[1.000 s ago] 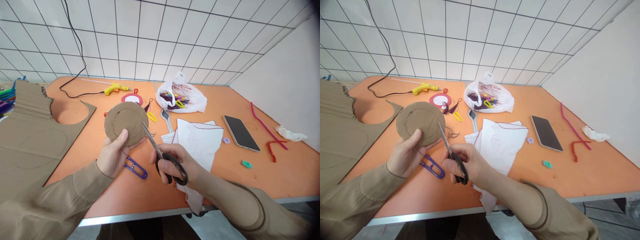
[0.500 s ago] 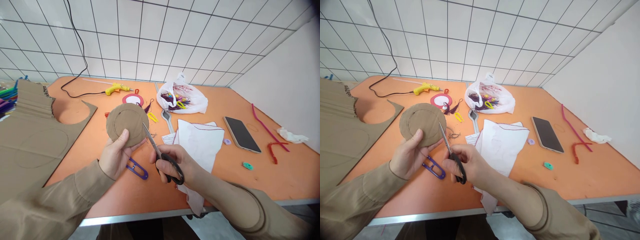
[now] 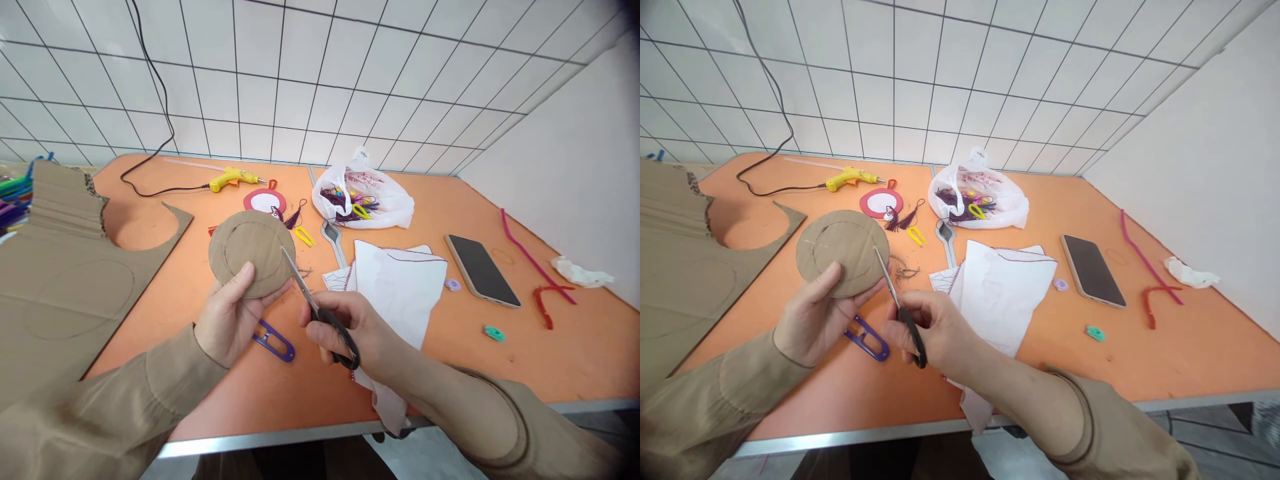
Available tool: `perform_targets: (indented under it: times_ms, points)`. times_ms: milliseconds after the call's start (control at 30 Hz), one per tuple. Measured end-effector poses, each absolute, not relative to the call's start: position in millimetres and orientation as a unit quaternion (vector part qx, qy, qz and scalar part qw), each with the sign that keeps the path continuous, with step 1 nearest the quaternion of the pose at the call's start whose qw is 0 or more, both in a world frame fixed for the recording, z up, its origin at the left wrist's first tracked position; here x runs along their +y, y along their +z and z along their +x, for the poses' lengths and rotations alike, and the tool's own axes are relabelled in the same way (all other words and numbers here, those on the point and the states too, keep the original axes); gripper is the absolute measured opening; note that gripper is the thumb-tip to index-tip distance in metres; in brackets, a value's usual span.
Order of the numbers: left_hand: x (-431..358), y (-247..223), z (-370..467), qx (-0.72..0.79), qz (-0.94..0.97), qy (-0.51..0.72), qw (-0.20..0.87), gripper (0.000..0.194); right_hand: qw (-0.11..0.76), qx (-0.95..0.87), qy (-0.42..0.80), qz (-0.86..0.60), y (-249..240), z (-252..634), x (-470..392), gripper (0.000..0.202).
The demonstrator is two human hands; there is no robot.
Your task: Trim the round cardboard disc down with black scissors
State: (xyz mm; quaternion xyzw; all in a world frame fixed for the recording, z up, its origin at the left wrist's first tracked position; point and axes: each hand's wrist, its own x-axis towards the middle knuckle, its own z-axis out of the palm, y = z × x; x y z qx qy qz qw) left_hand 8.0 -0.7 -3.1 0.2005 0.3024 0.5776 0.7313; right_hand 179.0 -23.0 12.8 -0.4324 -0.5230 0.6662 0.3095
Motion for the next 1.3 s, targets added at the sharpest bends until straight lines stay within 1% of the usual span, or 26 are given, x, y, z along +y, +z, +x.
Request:
perform_targets:
  times_ms: [233, 433, 733, 867, 1033, 1300]
  points:
    - [1.7, -3.7, 7.8, 0.309, 0.202, 0.57, 0.735, 0.045, 0.302, -0.527, 0.676, -0.418, 14.1, 178.3, -24.6, 0.033]
    - [2.2, -3.8, 8.7, 0.301, 0.212, 0.574, 0.731, 0.046, 0.325, -0.517, 0.699, -0.373, 10.8, 183.5, -24.3, 0.044]
    - [2.9, -2.2, 8.5, 0.299, 0.189, 0.557, 0.751, 0.039, 0.322, -0.511, 0.711, -0.36, 10.3, 184.1, -21.7, 0.044]
    - [4.4, -1.4, 8.4, 0.305, 0.163, 0.558, 0.754, 0.041, 0.325, -0.506, 0.713, -0.36, 10.9, 183.9, -22.0, 0.043]
    - [7.5, 0.0, 3.8, 0.276, 0.186, 0.573, 0.749, 0.043, 0.326, -0.501, 0.714, -0.365, 9.6, 183.8, -21.9, 0.045]
    - [10.1, -2.3, -0.4, 0.294, 0.206, 0.562, 0.745, 0.033, 0.321, -0.499, 0.72, -0.36, 11.1, 182.5, -21.9, 0.048]
